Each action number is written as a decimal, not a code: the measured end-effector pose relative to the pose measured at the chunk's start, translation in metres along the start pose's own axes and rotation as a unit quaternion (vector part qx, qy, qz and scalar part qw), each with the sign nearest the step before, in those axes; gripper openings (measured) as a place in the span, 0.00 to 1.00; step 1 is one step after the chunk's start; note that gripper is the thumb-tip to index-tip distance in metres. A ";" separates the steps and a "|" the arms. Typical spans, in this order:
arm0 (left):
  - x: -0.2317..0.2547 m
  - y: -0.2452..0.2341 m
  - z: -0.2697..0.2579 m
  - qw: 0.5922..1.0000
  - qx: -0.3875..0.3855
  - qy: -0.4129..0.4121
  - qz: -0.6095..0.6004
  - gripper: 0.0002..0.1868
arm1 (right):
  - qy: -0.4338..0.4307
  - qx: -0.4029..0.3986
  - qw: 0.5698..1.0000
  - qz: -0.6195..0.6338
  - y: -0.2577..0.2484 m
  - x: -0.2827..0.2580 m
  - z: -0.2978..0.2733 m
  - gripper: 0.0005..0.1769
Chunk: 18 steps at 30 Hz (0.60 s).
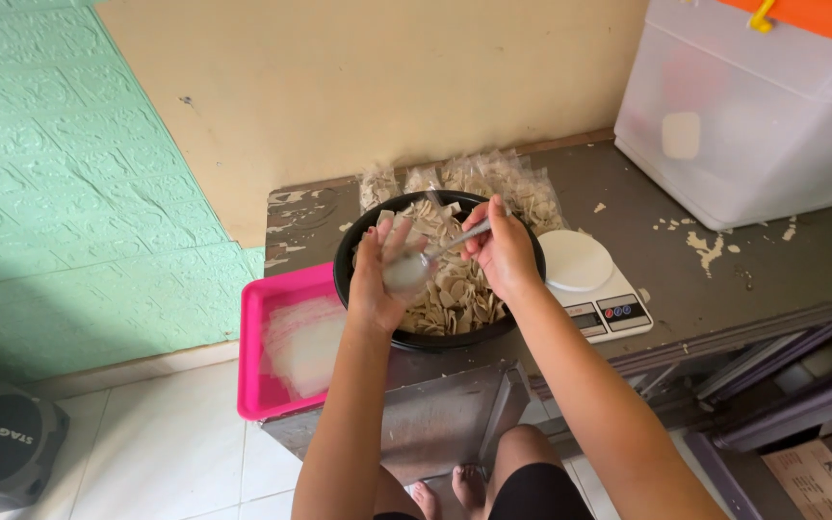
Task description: Packaging chips into small plastic bags and weighing them on a digital scale.
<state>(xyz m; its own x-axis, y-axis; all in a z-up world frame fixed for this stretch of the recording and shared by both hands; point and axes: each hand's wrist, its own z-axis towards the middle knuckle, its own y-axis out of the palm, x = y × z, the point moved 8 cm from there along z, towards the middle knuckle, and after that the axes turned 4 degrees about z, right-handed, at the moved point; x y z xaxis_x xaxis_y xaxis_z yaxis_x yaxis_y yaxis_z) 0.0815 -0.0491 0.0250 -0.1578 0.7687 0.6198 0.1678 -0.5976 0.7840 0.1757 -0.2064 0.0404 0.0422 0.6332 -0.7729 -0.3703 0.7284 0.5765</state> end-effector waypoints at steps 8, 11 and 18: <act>0.001 -0.003 0.016 0.999 -0.017 0.005 -0.040 0.36 | 0.004 0.008 0.999 -0.034 0.026 0.004 0.040 0.27; 0.008 0.003 0.012 0.998 -0.023 0.004 -0.052 0.34 | -0.001 0.013 0.999 -0.038 0.035 0.009 0.046 0.27; 0.009 0.000 0.021 0.996 -0.044 -0.002 -0.075 0.32 | 0.023 0.023 0.998 -0.046 0.032 0.022 0.062 0.28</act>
<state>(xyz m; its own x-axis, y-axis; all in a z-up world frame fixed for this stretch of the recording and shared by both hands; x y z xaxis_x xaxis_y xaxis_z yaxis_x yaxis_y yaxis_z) 0.1007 -0.0376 0.0295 -0.1714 0.8521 0.4946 0.0566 -0.4927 0.8684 0.2228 -0.1531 0.0583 0.0309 0.5513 -0.8337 -0.3244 0.7945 0.5134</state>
